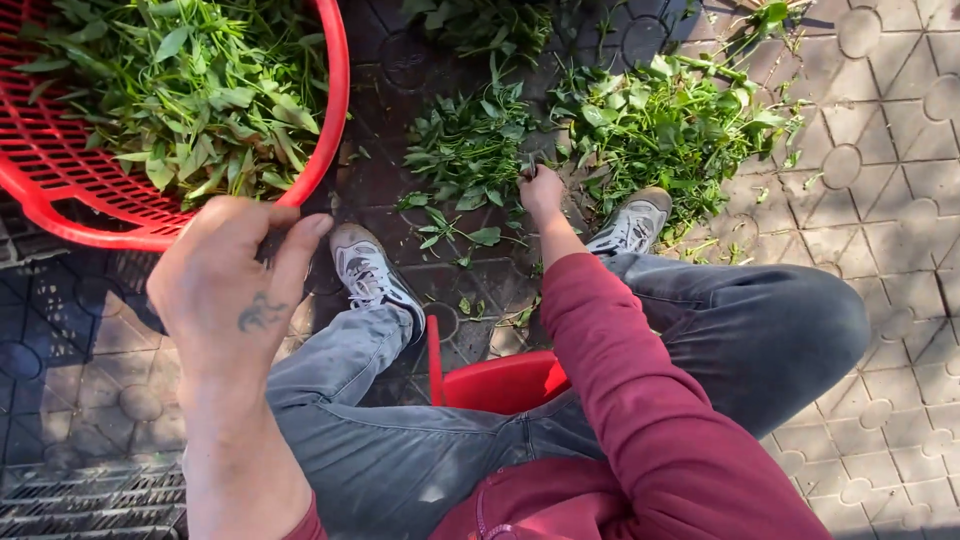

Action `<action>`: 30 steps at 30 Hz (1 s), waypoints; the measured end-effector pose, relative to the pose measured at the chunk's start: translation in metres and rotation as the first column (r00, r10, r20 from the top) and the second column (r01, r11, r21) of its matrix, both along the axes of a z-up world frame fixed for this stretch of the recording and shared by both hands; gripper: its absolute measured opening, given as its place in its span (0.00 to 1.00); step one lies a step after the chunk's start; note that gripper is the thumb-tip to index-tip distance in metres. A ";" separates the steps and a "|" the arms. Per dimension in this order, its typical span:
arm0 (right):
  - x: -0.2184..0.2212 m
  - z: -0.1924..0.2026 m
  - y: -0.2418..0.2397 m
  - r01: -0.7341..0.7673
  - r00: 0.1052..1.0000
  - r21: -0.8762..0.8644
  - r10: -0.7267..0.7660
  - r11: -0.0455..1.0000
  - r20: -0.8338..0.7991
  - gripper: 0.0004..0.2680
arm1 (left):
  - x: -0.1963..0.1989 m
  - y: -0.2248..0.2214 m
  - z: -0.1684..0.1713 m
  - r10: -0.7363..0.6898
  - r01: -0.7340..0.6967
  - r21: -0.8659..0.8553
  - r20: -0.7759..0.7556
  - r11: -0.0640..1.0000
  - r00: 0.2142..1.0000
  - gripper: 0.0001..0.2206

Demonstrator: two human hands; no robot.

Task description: Trimming the stems of leafy green vegetables with a knife and placing them in a basket

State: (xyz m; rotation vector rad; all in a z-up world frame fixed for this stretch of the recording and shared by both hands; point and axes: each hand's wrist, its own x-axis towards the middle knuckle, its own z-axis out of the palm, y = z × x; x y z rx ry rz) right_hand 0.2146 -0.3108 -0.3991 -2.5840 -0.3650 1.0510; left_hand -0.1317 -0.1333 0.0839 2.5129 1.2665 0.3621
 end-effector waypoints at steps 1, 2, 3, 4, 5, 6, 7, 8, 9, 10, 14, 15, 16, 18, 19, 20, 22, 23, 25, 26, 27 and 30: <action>0.002 0.010 -0.002 -0.051 0.997 0.075 0.056 0.996 -0.061 0.04 | 0.005 0.002 0.001 -0.047 0.047 0.055 -0.002 0.997 0.999 0.11; 0.004 0.022 -0.005 -0.097 0.986 0.152 0.115 0.984 -0.118 0.05 | 0.009 0.003 0.003 -0.095 0.095 0.110 -0.006 0.989 0.995 0.12; 0.003 0.060 -0.006 -0.103 0.986 0.164 0.122 0.981 -0.111 0.05 | 0.016 0.003 -0.001 -0.089 0.089 0.123 -0.001 0.988 0.996 0.12; 0.001 0.099 -0.008 -0.141 0.966 0.206 0.181 0.968 -0.187 0.06 | 0.022 0.003 -0.004 -0.119 0.119 0.123 -0.003 0.985 0.993 0.13; 0.001 0.138 -0.011 -0.174 0.936 0.250 0.239 0.952 -0.258 0.07 | 0.030 0.004 -0.006 -0.152 0.151 0.123 -0.003 0.981 0.988 0.14; 0.000 0.148 -0.010 -0.178 0.938 0.262 0.244 0.949 -0.247 0.07 | 0.037 0.007 -0.019 -0.150 0.148 0.138 0.002 0.979 0.989 0.14; -0.003 0.158 -0.014 -0.025 0.927 0.405 0.173 0.914 -0.332 0.06 | 0.041 0.007 -0.031 -0.211 0.203 0.110 0.063 0.973 0.976 0.11; -0.007 0.168 -0.020 0.136 0.897 0.522 0.119 0.842 -0.425 0.07 | 0.046 0.007 -0.043 -0.269 0.259 0.085 0.125 0.962 0.955 0.09; -0.008 0.188 -0.019 0.129 0.901 0.535 0.126 0.835 -0.414 0.07 | 0.056 0.002 -0.060 -0.269 0.257 0.101 0.132 0.961 0.954 0.09; -0.009 0.208 -0.018 0.137 0.883 0.573 0.162 0.808 -0.440 0.07 | 0.066 -0.002 -0.076 -0.316 0.311 0.062 0.098 0.948 0.944 0.07; -0.014 0.286 -0.011 0.073 0.869 0.629 0.260 0.774 -0.421 0.08 | 0.101 -0.020 -0.147 -0.464 0.464 0.000 -0.005 0.886 0.886 0.07; -0.017 0.308 -0.009 0.071 0.871 0.641 0.266 0.764 -0.413 0.08 | 0.102 -0.022 -0.153 -0.464 0.464 0.016 -0.009 0.886 0.886 0.07; -0.020 0.329 -0.008 0.068 0.883 0.651 0.259 0.756 -0.393 0.08 | 0.105 -0.022 -0.159 -0.478 0.478 -0.037 0.013 0.878 0.878 0.09; -0.013 0.341 -0.011 0.075 0.896 0.657 0.239 0.750 -0.375 0.08 | 0.104 -0.018 -0.148 -0.500 0.501 -0.096 0.036 0.860 0.865 0.12; -0.004 0.331 -0.017 0.105 0.941 0.659 0.140 0.745 -0.308 0.08 | 0.097 -0.017 -0.132 -0.472 0.473 -0.053 0.036 0.879 0.881 0.16; 0.005 0.320 -0.022 0.132 0.971 0.663 0.039 0.737 -0.236 0.08 | 0.091 -0.015 -0.116 -0.444 0.445 -0.011 0.037 0.896 0.895 0.19; 0.042 0.261 -0.038 0.391 0.920 0.693 -0.224 0.606 -0.323 0.15 | 0.067 -0.008 -0.096 -0.425 0.423 0.041 0.094 0.905 0.900 0.20; 0.060 0.231 -0.046 0.600 0.789 0.689 -0.445 0.407 -0.424 0.22 | 0.054 -0.005 -0.087 -0.400 0.391 0.087 0.147 0.916 0.905 0.22; 0.072 0.165 -0.062 0.671 0.730 0.624 -0.506 0.401 -0.460 0.17 | 0.034 -0.008 -0.063 -0.368 0.362 0.065 0.155 0.930 0.917 0.20; 0.078 0.131 -0.070 0.737 0.664 0.557 -0.561 0.382 -0.494 0.11 | 0.024 -0.009 -0.052 -0.338 0.334 0.050 0.157 0.941 0.928 0.19; 0.061 0.138 -0.063 0.733 0.670 0.556 -0.561 0.392 -0.487 0.11 | 0.022 -0.012 -0.044 -0.329 0.327 0.043 0.163 0.944 0.930 0.19; 0.026 0.104 -0.050 0.625 0.779 0.407 -0.495 0.666 -0.385 0.10 | 0.020 -0.019 -0.024 -0.307 0.307 0.013 0.104 0.952 0.946 0.20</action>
